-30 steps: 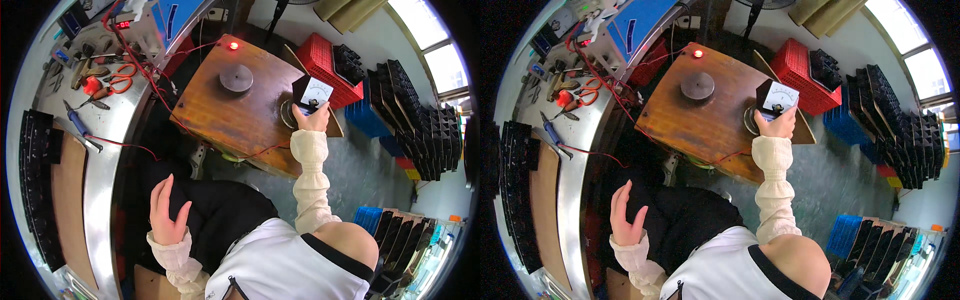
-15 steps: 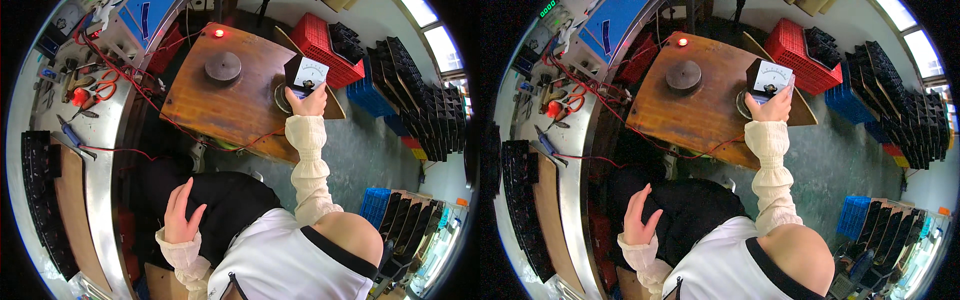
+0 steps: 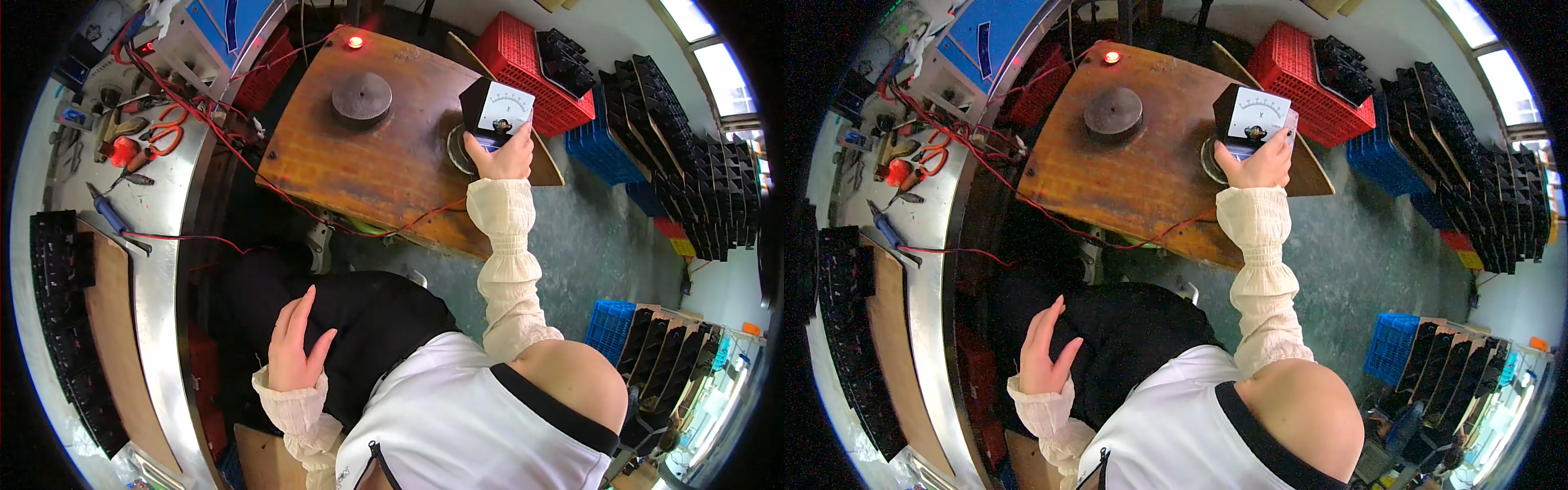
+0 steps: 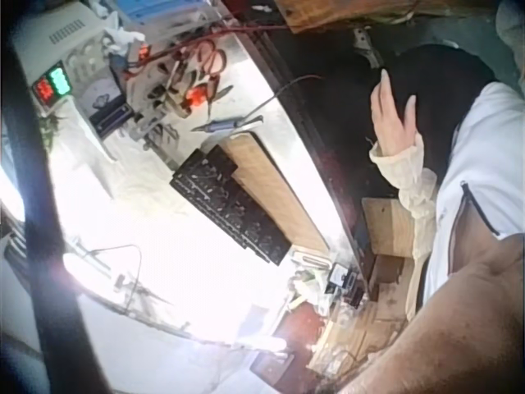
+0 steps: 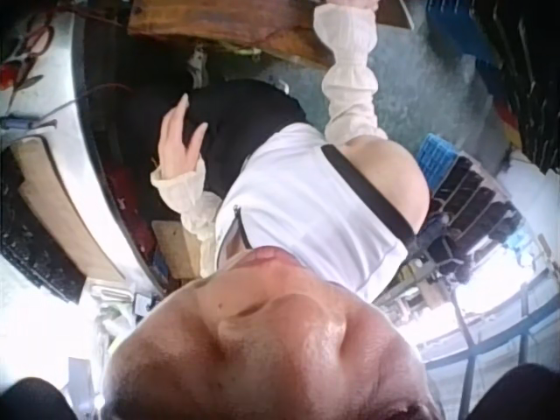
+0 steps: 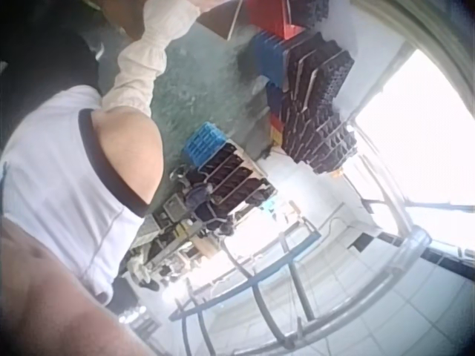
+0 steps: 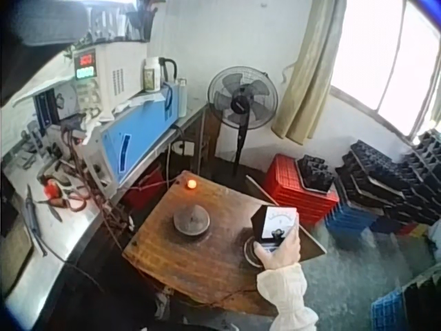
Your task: The person tests analog meters by connecting test leads to their terminals, placing each meter onto a test stand on the side table, and setting them aside.
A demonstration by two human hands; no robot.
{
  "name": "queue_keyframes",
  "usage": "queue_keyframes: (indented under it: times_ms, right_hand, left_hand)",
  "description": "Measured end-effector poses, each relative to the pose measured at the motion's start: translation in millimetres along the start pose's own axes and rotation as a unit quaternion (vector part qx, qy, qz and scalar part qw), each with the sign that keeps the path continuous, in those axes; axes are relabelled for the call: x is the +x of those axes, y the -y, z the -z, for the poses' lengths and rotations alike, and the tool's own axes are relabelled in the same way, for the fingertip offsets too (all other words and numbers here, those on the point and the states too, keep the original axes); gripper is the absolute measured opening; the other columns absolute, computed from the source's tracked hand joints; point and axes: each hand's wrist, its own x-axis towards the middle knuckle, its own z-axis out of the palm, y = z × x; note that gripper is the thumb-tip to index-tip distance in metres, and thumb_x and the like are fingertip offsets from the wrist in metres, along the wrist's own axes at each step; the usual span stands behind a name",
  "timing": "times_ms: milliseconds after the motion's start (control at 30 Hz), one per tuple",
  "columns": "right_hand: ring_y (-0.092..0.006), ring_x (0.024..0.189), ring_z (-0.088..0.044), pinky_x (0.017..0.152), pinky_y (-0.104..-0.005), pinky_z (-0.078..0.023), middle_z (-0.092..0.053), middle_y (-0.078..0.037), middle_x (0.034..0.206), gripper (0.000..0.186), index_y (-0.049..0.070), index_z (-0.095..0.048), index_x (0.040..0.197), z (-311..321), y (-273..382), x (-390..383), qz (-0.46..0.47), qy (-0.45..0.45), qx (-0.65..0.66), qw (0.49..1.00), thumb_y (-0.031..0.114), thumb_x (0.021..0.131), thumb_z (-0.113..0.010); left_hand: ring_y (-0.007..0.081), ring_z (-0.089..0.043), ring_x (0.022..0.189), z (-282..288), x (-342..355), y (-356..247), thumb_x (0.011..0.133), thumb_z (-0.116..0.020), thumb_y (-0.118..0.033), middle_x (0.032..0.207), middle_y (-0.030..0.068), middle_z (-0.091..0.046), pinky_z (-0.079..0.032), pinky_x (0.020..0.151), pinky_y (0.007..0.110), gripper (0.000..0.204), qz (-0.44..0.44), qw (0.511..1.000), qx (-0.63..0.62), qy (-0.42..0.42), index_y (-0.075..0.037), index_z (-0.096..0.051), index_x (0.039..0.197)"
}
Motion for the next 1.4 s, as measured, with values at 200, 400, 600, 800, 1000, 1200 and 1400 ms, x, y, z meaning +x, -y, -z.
queue_keyframes:
  times_ms: [200,400,600,800,1000,1200,1400]
  right_hand:
    - [-0.0412,0.119,-0.056,0.101,-0.05,-0.046,-0.054,-0.026,0.13,0.122,-0.003,-0.028,0.151,-4,1,3,0.015,-0.011,0.002,1.0,0.054,0.06,-0.086]
    - [-0.042,0.119,-0.055,0.1,-0.051,-0.045,-0.055,-0.027,0.128,0.12,-0.002,-0.03,0.15,-4,-1,6,0.011,-0.014,-0.005,1.0,0.053,0.059,-0.087]
    - [-0.046,0.124,-0.051,0.104,-0.0542,-0.043,-0.049,-0.032,0.137,0.12,0.0,-0.031,0.15,3,14,3,-0.027,0.051,0.013,0.998,0.051,0.058,-0.089]
    - [-0.041,0.107,-0.064,0.095,-0.0474,-0.049,-0.065,-0.029,0.116,0.089,-0.011,-0.054,0.123,-7,-13,17,0.1,-0.005,0.122,0.987,0.041,0.061,-0.092]
    - [-0.0432,0.138,-0.038,0.114,-0.0482,-0.032,-0.039,-0.034,0.145,0.11,-0.012,-0.033,0.146,2,105,-104,0.3,0.044,0.323,0.896,0.03,0.064,-0.091]
    - [-0.0474,0.131,-0.043,0.109,-0.0503,-0.035,-0.041,-0.033,0.145,0.115,-0.011,-0.025,0.149,77,244,-271,0.588,0.289,0.378,0.654,0.026,0.061,-0.089]
    - [-0.0421,0.122,-0.053,0.102,-0.0462,-0.043,-0.048,-0.03,0.138,0.097,-0.011,-0.027,0.148,73,269,-282,0.518,0.401,0.469,0.592,0.013,0.074,-0.084]
  left_hand:
    - [0.0339,-0.059,0.118,0,0,6,0.082,-0.075,-0.004,0.129,0.0188,-0.059,-0.046,0.101,0.038,0.067,0.015,1.0,-0.011,0.008,-0.003,-0.048,0.144]
    - [0.0338,-0.059,0.118,2,-7,14,0.083,-0.074,-0.005,0.129,0.0189,-0.059,-0.047,0.101,0.038,0.068,0.031,1.0,-0.002,0.0,-0.004,-0.047,0.144]
    - [0.0353,-0.059,0.117,10,-33,19,0.084,-0.075,-0.008,0.128,0.02,-0.058,-0.048,0.099,0.039,0.066,0.096,0.993,0.003,-0.061,-0.004,-0.048,0.144]
    - [0.0377,-0.061,0.105,10,-53,36,0.084,-0.073,-0.014,0.12,0.0175,-0.061,-0.051,0.09,0.041,0.058,0.07,0.984,-0.033,-0.159,-0.006,-0.053,0.137]
    - [0.0383,-0.056,0.125,6,-64,37,0.086,-0.073,-0.012,0.135,0.0209,-0.057,-0.047,0.104,0.041,0.059,0.074,0.944,-0.01,-0.322,-0.003,-0.051,0.14]
    - [0.0384,-0.034,0.144,45,-62,56,0.071,-0.086,-0.017,0.156,0.0263,-0.029,-0.031,0.116,0.044,0.114,0.061,0.836,0.111,-0.534,0.002,-0.013,0.157]
    - [0.0389,-0.047,0.128,107,-87,102,0.064,-0.089,-0.018,0.139,0.0193,-0.048,-0.037,0.11,0.045,0.104,0.055,0.85,0.011,-0.524,-0.008,-0.032,0.151]
